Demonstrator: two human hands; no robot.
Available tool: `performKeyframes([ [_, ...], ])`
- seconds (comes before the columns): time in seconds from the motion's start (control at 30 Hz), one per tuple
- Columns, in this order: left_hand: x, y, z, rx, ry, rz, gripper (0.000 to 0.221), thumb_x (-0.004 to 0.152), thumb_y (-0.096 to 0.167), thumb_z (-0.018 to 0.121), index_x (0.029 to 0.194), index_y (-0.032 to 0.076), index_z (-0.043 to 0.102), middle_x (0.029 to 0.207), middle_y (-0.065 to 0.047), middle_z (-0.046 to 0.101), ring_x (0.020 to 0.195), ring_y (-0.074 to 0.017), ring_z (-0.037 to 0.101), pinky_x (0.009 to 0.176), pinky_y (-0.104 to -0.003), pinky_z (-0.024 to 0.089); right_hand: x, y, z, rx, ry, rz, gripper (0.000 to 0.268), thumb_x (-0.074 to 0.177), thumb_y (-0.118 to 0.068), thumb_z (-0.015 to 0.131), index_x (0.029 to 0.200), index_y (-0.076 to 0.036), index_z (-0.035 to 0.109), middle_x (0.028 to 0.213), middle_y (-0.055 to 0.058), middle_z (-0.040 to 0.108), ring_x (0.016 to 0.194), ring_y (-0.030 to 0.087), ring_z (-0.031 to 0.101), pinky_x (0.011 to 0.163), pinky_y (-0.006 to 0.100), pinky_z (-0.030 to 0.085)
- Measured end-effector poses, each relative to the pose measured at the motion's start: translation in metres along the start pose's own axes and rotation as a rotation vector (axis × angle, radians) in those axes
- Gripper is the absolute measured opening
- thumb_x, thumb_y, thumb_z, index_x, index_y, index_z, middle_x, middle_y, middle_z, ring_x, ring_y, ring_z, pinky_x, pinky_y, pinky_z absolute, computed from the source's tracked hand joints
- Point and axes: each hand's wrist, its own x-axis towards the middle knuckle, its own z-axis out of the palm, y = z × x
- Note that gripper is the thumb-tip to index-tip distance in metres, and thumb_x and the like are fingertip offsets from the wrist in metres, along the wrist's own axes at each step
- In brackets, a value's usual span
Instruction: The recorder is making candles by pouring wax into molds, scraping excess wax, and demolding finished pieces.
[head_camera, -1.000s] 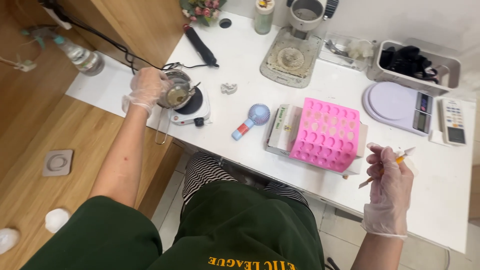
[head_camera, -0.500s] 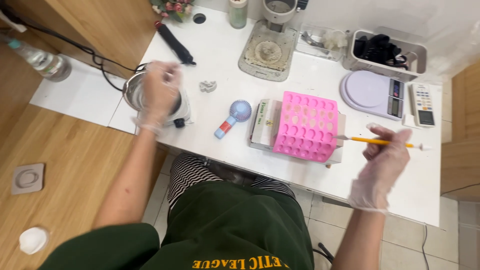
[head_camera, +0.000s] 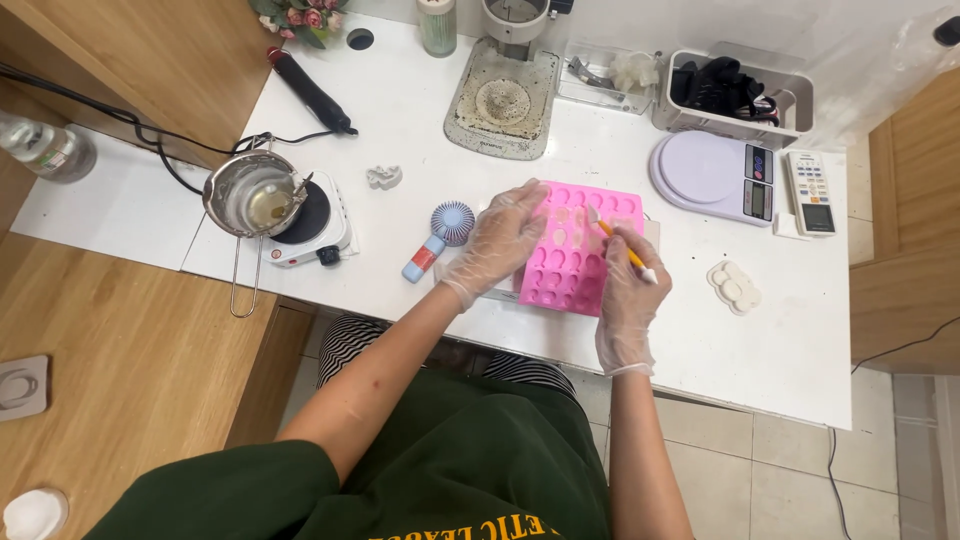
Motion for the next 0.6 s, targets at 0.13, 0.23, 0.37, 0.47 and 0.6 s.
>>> performKeyframes([
  [0.13,0.001,0.009,0.008,0.376,-0.074,0.064,0.052,0.1,0.033,0.055,0.147,0.011,0.054,0.159,-0.014,0.042,0.144,-0.0357,0.041,0.12,-0.048,0.031,-0.004,0.005,0.003,-0.049,-0.007,-0.029,0.021,0.1,-0.012,0.069,0.116,0.001,0.073,0.104,0.007,0.073,0.092,0.01,0.069,0.083,0.023,0.056],
  [0.23,0.003,0.021,0.009,0.48,-0.137,0.043,0.055,0.098,0.038,0.053,0.148,0.015,0.052,0.162,-0.013,0.034,0.148,-0.0387,0.031,0.119,-0.057,0.024,-0.004,0.004,0.006,-0.064,-0.02,-0.038,0.022,0.1,-0.013,0.069,0.117,0.001,0.073,0.104,0.006,0.073,0.092,0.009,0.067,0.083,0.022,0.055],
  [0.37,0.006,0.021,0.013,0.552,-0.213,0.04,0.055,0.099,0.041,0.05,0.148,0.016,0.052,0.167,-0.01,0.026,0.151,-0.04,0.024,0.117,-0.069,0.021,-0.008,-0.003,0.009,-0.088,-0.037,-0.029,0.023,0.1,-0.013,0.068,0.117,0.002,0.073,0.104,0.005,0.072,0.091,0.008,0.065,0.082,0.022,0.054],
  [0.47,0.008,0.022,0.013,0.564,-0.213,0.068,0.055,0.098,0.041,0.049,0.147,0.019,0.052,0.166,-0.009,0.025,0.149,-0.0428,0.023,0.113,-0.073,0.019,-0.013,-0.01,0.014,-0.114,-0.056,-0.027,0.023,0.101,-0.014,0.066,0.117,0.002,0.073,0.105,0.005,0.072,0.092,0.007,0.064,0.085,0.022,0.053],
  [0.6,0.006,0.026,0.012,0.59,-0.213,0.064,0.053,0.099,0.041,0.048,0.146,0.018,0.054,0.167,-0.008,0.025,0.151,-0.0424,0.023,0.114,-0.074,0.02,-0.015,-0.005,0.013,-0.138,-0.084,-0.074,0.023,0.102,-0.014,0.065,0.116,0.002,0.073,0.109,0.005,0.073,0.099,0.008,0.064,0.093,0.024,0.052],
])
